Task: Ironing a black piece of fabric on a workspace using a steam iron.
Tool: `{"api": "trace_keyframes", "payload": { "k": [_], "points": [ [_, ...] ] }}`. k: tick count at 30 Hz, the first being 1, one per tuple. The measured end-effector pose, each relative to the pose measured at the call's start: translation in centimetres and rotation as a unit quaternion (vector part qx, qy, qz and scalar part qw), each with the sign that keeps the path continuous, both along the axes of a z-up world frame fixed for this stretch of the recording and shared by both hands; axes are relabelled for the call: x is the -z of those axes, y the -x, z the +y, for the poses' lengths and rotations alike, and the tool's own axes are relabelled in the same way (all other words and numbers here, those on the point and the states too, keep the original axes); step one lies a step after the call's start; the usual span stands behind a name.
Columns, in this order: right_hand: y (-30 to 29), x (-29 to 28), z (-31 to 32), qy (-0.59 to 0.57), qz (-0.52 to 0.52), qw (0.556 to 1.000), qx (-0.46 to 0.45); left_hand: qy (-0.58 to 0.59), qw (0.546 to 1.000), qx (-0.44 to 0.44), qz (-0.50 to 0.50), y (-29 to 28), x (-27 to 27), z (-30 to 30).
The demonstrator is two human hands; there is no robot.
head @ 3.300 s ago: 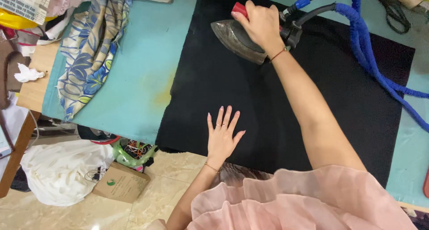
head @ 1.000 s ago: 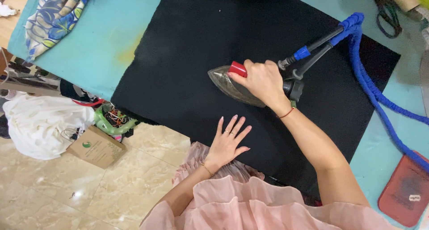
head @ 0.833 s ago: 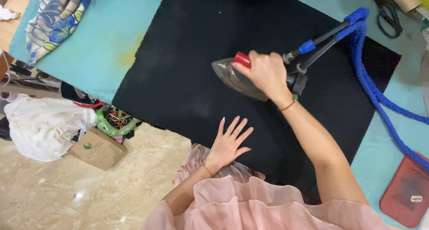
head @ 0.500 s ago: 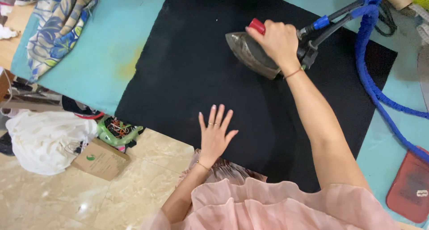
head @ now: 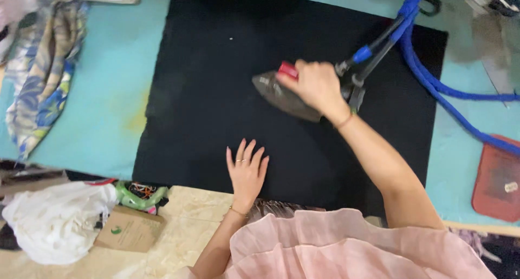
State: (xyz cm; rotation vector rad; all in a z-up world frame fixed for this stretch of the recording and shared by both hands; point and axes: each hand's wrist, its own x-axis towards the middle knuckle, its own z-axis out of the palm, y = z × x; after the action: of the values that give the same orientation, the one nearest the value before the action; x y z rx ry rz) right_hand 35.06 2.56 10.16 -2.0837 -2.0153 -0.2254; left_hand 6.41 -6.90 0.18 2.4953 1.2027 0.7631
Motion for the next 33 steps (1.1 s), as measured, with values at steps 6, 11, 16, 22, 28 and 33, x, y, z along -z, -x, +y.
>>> {"api": "trace_keyframes", "payload": {
  "k": [6, 11, 16, 22, 28, 33],
  "points": [
    [4.5, -1.8, -10.9, 0.034, -0.010, 0.999, -0.017, 0.018, 0.999, 0.011, -0.044, 0.7, -1.3, 1.1],
    [4.1, -2.4, -15.3, 0.029, 0.023, 0.999, 0.002, 0.024, 0.998, 0.040, -0.030, -1.0, -1.9, 1.6],
    [0.3, -1.8, -14.5, 0.010, -0.024, 1.000, 0.013, 0.028, 0.996, 0.083, -0.011, -3.5, -1.3, 1.1],
    [-7.3, -0.6, -9.9, 0.000, -0.171, 0.985, -0.013, 0.022, 0.990, 0.132, 0.041, -6.7, -0.5, -0.2],
    [-16.0, 1.8, -5.6, -0.002, -0.100, 0.993, 0.068, 0.011, 0.984, 0.152, 0.095, -8.0, -0.4, -1.2],
    [-19.1, 2.0, -5.5, 0.020, -0.016, 0.997, 0.075, -0.006, 0.985, 0.136, 0.106, -8.2, -0.4, -1.2]
  ]
}}
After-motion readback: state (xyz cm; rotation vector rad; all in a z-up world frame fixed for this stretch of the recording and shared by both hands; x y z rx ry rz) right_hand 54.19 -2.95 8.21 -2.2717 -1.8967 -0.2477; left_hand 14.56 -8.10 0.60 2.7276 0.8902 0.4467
